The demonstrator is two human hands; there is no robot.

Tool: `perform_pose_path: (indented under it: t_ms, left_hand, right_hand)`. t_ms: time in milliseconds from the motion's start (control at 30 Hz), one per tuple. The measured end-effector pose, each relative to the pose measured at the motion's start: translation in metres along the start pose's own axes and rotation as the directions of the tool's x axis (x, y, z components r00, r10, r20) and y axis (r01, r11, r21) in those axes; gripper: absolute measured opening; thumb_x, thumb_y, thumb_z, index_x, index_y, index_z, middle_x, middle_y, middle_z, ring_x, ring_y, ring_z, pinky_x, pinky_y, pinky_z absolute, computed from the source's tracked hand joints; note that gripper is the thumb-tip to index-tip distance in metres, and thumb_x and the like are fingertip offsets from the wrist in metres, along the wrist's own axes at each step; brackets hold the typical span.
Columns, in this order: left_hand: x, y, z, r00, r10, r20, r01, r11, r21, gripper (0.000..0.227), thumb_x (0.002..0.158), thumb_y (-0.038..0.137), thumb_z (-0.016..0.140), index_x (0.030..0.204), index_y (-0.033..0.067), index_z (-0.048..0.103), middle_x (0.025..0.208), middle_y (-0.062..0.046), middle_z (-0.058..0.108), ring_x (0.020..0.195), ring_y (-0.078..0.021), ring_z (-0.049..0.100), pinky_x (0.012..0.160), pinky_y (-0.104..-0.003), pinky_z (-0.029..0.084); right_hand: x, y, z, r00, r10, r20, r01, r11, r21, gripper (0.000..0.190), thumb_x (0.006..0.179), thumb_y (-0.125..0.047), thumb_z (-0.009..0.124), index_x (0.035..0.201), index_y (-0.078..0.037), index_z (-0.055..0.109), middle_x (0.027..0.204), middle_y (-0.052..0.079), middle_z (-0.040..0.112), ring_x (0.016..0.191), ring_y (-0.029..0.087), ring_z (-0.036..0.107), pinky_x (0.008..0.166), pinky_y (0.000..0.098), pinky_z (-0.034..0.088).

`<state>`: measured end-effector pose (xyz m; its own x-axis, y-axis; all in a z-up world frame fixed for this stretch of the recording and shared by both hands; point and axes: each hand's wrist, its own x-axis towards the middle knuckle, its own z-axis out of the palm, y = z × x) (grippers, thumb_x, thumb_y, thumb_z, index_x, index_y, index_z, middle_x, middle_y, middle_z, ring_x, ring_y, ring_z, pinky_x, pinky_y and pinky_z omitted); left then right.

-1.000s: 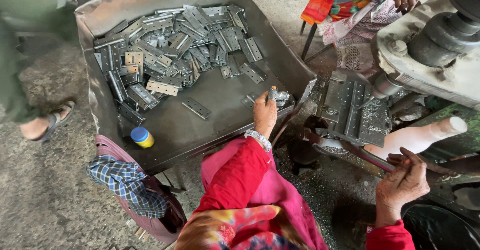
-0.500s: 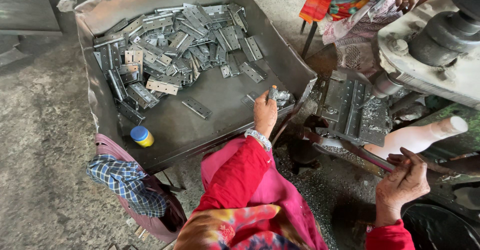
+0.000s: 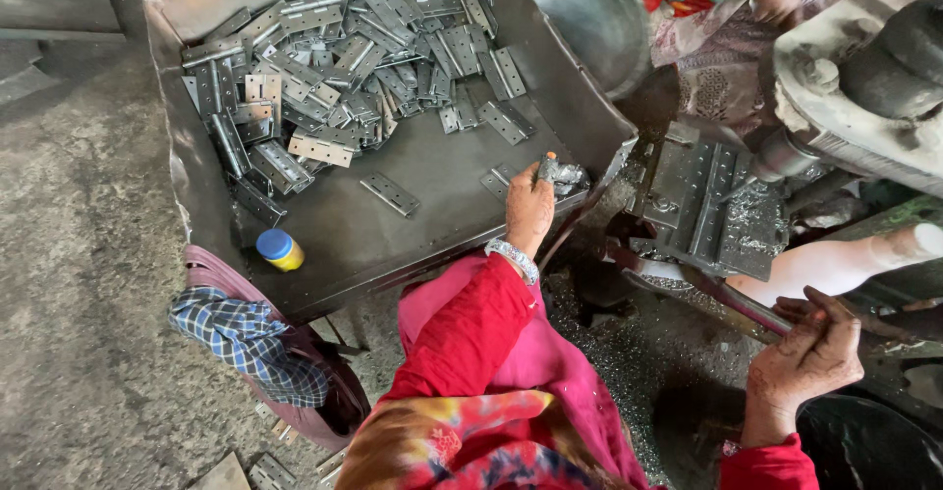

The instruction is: The person repeatedly picks up small metal plates from a tray, places them into a press machine, and operates the lever to process them. The processed plates are then returned to the tray. The person handles the plates one at a time throughout the clip.

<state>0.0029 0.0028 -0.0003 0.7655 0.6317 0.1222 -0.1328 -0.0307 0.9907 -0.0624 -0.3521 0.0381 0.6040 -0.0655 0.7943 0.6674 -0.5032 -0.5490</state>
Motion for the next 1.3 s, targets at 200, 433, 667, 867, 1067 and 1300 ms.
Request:
perform_pose_path:
  t_ms: [200,433,667,867,1067,1300]
  left_hand:
    - [0.012,-0.006,0.004,0.983,0.150,0.102,-0.173,0.941,0.292,0.032,0.095,0.026,0.057,0.115,0.0056,0.072,0.081,-0.016,0.069,0.074,-0.0319,0.067,0.071,-0.045,0.053]
    - [0.126,-0.008,-0.035,0.961,0.265,0.074,-0.208,0.526,0.825,0.043,0.098,0.045,0.062,0.117,0.0057,0.065,0.115,-0.021,0.067,0.107,-0.0407,0.066,0.093,-0.051,0.053]
    - [0.264,-0.039,-0.091,0.975,0.196,-0.100,0.041,0.284,0.958,0.073,0.086,0.051,0.070,0.138,0.0022,0.053,0.152,-0.026,0.044,0.141,-0.0413,0.039,0.118,-0.058,0.016]
    - [0.317,-0.079,-0.083,0.958,0.207,-0.197,0.128,0.308,0.943,0.067,0.085,0.047,0.073,0.137,0.0078,0.057,0.140,-0.015,0.059,0.138,-0.0344,0.048,0.124,-0.057,0.018]
    - [0.278,-0.062,-0.105,0.966,0.244,0.084,-0.132,0.186,0.974,0.048,0.090,0.043,0.074,0.122,0.0081,0.066,0.125,-0.019,0.067,0.118,-0.0418,0.061,0.105,-0.051,0.044]
    - [0.194,-0.027,-0.117,0.948,-0.010,0.318,-0.295,0.345,0.891,0.049,0.087,0.047,0.072,0.124,0.0144,0.068,0.118,-0.019,0.069,0.109,-0.0388,0.067,0.094,-0.049,0.053]
  right_hand:
    - [0.001,-0.001,0.000,1.000,-0.027,0.000,0.027,0.998,0.051,0.031,0.126,-0.012,0.040,0.118,0.013,0.057,0.106,0.021,0.070,0.096,0.025,0.076,0.086,0.0339,0.066]
    - [0.011,0.018,0.010,0.984,-0.169,-0.050,0.173,0.981,0.083,0.035,0.128,-0.015,0.045,0.120,0.017,0.057,0.101,0.026,0.071,0.089,0.028,0.076,0.079,0.0338,0.065]
    - [-0.008,0.020,-0.008,0.996,-0.047,0.080,0.068,0.956,-0.286,0.034,0.127,-0.018,0.038,0.119,0.011,0.054,0.098,0.023,0.072,0.090,0.028,0.076,0.079,0.0304,0.060]
    - [-0.036,0.063,-0.029,0.988,0.048,0.147,-0.009,0.967,-0.254,0.035,0.124,-0.023,0.028,0.130,0.008,0.044,0.104,0.018,0.064,0.094,0.023,0.069,0.084,0.0214,0.055]
    - [-0.044,0.046,-0.016,0.990,0.130,0.046,-0.116,0.965,-0.235,0.037,0.124,-0.025,0.028,0.132,0.006,0.047,0.101,0.019,0.064,0.092,0.022,0.068,0.086,0.0229,0.053]
    - [0.001,-0.012,0.000,0.998,0.017,0.068,0.000,0.967,-0.253,0.034,0.127,-0.018,0.033,0.121,0.009,0.053,0.099,0.021,0.071,0.097,0.026,0.076,0.084,0.0267,0.061]
